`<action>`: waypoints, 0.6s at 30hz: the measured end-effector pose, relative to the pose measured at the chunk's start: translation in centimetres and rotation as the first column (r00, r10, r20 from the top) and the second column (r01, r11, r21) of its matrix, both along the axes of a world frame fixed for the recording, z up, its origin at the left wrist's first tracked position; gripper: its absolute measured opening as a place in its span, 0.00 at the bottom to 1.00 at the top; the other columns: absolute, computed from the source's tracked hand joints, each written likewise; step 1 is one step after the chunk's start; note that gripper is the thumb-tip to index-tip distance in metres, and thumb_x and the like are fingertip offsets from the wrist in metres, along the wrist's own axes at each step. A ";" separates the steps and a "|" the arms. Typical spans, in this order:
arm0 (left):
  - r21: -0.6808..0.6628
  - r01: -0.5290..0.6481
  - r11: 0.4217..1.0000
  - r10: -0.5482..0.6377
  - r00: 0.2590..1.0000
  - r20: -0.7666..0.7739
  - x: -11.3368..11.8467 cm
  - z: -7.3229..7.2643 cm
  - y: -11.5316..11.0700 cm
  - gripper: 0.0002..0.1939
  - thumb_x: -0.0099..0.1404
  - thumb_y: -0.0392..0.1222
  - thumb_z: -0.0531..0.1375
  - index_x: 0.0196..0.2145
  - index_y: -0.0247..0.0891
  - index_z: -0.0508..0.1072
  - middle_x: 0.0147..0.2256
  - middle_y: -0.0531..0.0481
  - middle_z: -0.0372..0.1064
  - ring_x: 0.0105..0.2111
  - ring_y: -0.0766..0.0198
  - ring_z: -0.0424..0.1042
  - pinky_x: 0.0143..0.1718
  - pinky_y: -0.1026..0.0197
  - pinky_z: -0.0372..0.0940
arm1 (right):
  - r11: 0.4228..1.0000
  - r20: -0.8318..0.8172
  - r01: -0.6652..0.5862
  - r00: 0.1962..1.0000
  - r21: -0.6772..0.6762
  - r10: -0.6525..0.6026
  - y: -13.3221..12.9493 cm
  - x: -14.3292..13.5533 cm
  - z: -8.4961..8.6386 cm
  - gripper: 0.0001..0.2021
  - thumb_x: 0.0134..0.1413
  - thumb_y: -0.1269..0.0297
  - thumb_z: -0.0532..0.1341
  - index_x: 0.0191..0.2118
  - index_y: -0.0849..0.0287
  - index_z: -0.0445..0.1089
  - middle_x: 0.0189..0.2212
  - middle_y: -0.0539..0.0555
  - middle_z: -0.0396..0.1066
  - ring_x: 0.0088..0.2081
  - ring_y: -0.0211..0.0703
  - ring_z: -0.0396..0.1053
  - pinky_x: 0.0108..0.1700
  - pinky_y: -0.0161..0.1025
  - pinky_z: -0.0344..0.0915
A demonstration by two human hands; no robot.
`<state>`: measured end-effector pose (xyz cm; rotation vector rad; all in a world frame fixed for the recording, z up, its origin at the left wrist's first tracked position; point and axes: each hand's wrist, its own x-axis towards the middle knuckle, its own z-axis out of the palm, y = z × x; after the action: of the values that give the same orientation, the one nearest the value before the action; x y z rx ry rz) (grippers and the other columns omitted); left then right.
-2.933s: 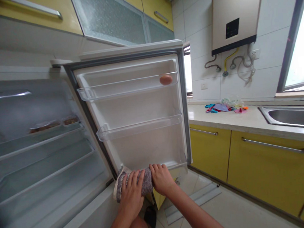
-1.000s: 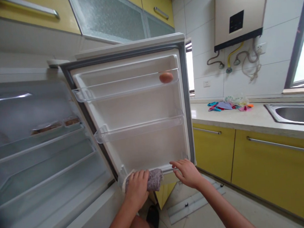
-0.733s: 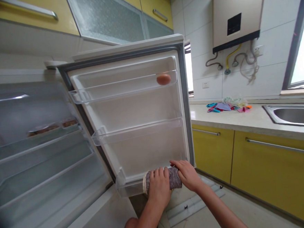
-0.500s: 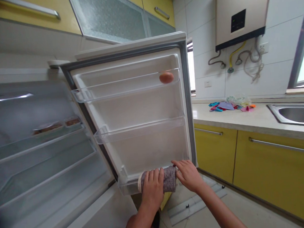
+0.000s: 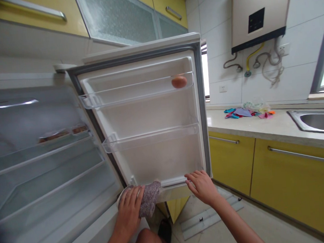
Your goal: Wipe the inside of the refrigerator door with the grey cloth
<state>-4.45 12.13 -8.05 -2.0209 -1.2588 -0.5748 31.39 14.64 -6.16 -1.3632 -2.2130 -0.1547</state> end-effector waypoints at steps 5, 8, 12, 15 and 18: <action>-0.114 -0.066 0.991 0.060 0.997 -0.057 2.1 0.3 -2.1 0.44 0.57 0.27 0.54 0.69 0.53 0.54 0.68 0.48 0.58 0.67 0.47 0.55 0.68 0.36 0.48 | 1.000 -0.001 0.010 1.000 -0.020 -0.010 -0.1 -0.1 0.2 0.21 0.71 0.55 0.45 0.50 0.54 0.73 0.43 0.56 0.79 0.44 0.47 0.72 0.47 0.46 0.57; -0.130 -0.050 0.990 0.043 0.998 -0.055 5.4 -0.4 -2.7 0.45 0.58 0.28 0.55 0.69 0.58 0.51 0.70 0.54 0.53 0.69 0.45 0.51 0.67 0.32 0.49 | 1.000 -0.023 0.007 1.000 -0.029 -0.008 -0.1 -0.1 0.2 0.21 0.71 0.56 0.44 0.50 0.54 0.73 0.44 0.56 0.79 0.45 0.47 0.72 0.47 0.46 0.57; -0.172 0.043 0.984 -0.049 0.998 -0.032 10.6 -1.1 -2.3 0.38 0.65 0.40 0.56 0.70 0.56 0.50 0.71 0.52 0.51 0.68 0.41 0.53 0.64 0.29 0.54 | 0.998 -0.064 -0.017 0.998 -0.057 0.013 0.0 0.1 0.0 0.23 0.71 0.56 0.42 0.51 0.53 0.73 0.44 0.56 0.79 0.45 0.45 0.72 0.47 0.46 0.57; -0.226 0.093 0.970 -0.096 0.995 -0.005 14.7 -0.8 -2.1 0.35 0.68 0.49 0.56 0.70 0.52 0.50 0.71 0.49 0.50 0.68 0.40 0.53 0.63 0.29 0.56 | 0.997 -0.073 -0.015 0.997 -0.073 0.010 0.0 0.1 -0.1 0.23 0.71 0.56 0.42 0.51 0.54 0.73 0.44 0.56 0.79 0.46 0.47 0.73 0.48 0.47 0.59; -0.273 0.136 0.952 -0.124 0.990 0.061 17.5 0.0 -2.5 0.39 0.66 0.54 0.57 0.70 0.48 0.49 0.72 0.46 0.47 0.69 0.38 0.49 0.65 0.28 0.53 | 0.998 -0.112 0.001 0.994 -0.063 -0.008 0.2 0.1 -0.3 0.24 0.71 0.57 0.41 0.53 0.55 0.72 0.45 0.57 0.78 0.47 0.47 0.73 0.49 0.47 0.62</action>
<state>13.02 9.64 -8.04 -2.3484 -1.2975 -0.5294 31.52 14.86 -6.48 -1.3757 -2.1372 -0.0098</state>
